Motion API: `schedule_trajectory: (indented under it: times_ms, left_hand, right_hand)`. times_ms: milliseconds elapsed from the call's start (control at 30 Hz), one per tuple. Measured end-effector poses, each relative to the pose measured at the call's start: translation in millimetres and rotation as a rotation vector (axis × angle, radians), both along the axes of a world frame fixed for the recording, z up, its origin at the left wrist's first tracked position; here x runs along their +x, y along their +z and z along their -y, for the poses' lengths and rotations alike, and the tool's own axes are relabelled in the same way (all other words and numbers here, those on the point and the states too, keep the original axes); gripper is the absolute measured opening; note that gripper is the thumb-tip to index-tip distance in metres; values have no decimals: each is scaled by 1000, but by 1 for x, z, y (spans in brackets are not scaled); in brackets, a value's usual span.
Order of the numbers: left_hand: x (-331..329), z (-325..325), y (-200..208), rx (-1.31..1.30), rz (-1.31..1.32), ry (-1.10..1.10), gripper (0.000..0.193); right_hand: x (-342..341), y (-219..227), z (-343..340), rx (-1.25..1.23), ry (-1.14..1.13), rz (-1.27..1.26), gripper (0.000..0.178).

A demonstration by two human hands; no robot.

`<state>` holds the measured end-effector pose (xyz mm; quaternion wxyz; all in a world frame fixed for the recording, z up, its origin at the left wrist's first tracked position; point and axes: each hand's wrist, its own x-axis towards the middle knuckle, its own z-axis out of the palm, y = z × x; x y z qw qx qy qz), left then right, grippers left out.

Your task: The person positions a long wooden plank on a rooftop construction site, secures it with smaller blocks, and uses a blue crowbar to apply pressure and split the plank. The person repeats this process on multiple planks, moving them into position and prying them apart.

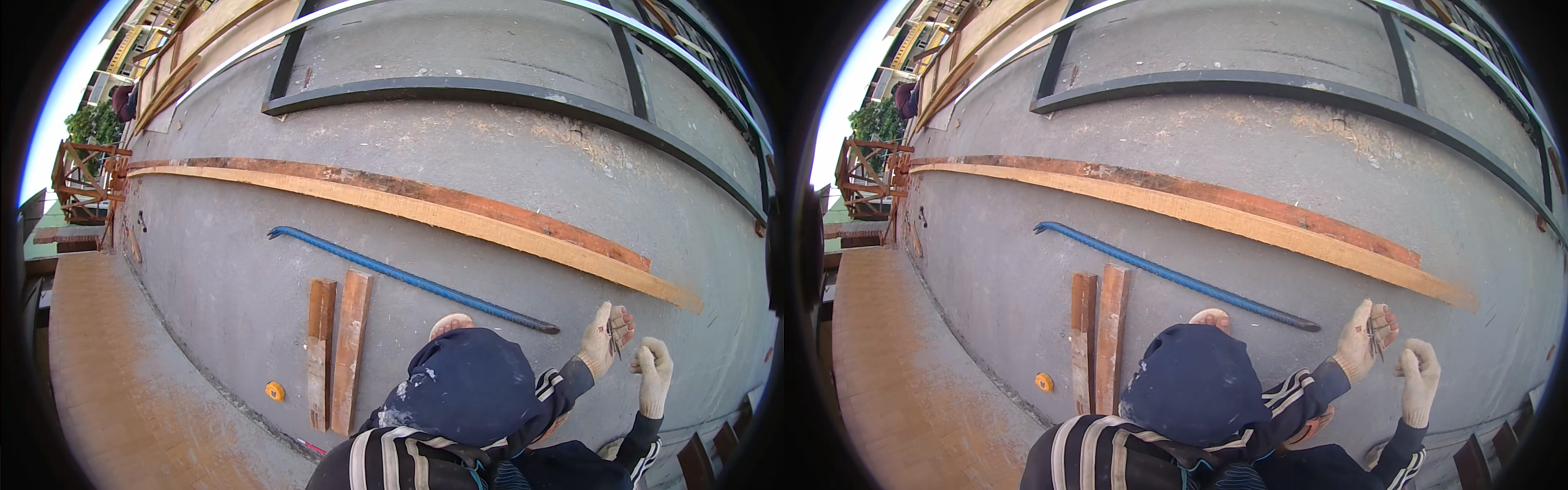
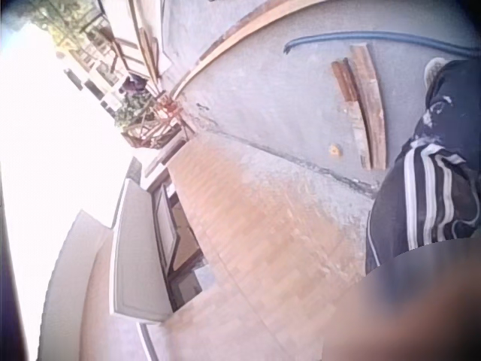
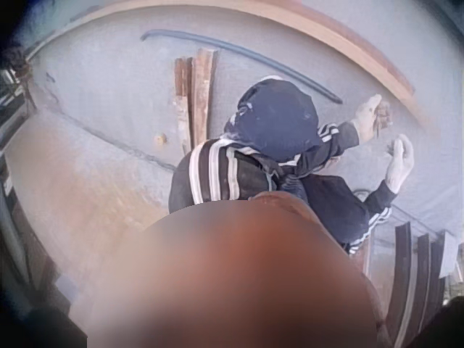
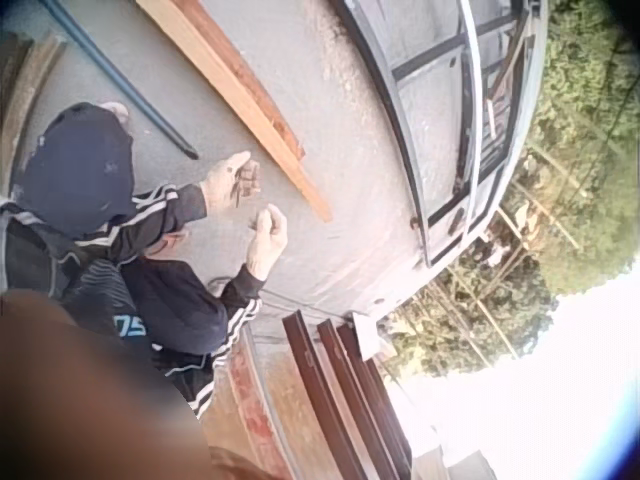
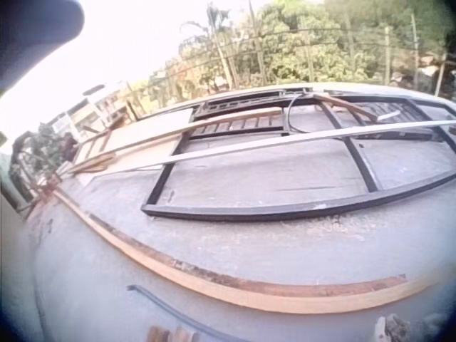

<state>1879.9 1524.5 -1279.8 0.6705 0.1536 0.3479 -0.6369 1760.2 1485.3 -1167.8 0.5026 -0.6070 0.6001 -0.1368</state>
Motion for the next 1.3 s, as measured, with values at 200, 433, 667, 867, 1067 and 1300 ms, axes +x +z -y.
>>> schedule_trajectory:
  times_ms: [200, 433, 667, 867, 1067, 1300]
  left_hand:
    - [51, 19, 51, -31, 117, 15, 30]
    - [53, 14, 40, -271, 98, 77, 25]
    - [42, 36, 39, -322, 63, 56, 26]
    - [24, 70, 37, -438, 226, -4, 28]
    - [-35, 96, 37, -390, 214, -163, 30]
    - [-85, 108, 28, -282, 384, -327, 48]
  right_hand:
    - [12, 57, 38, -49, -28, -276, 24]
    - [-113, 19, 79, -247, -70, -646, 36]
    - [-219, -67, 129, -266, -232, -966, 29]
    - [-245, -132, 165, -206, -353, -957, 34]
    - [-235, -159, 165, -226, -331, -1022, 31]
    - [-223, -98, 148, -327, -387, -395, 41]
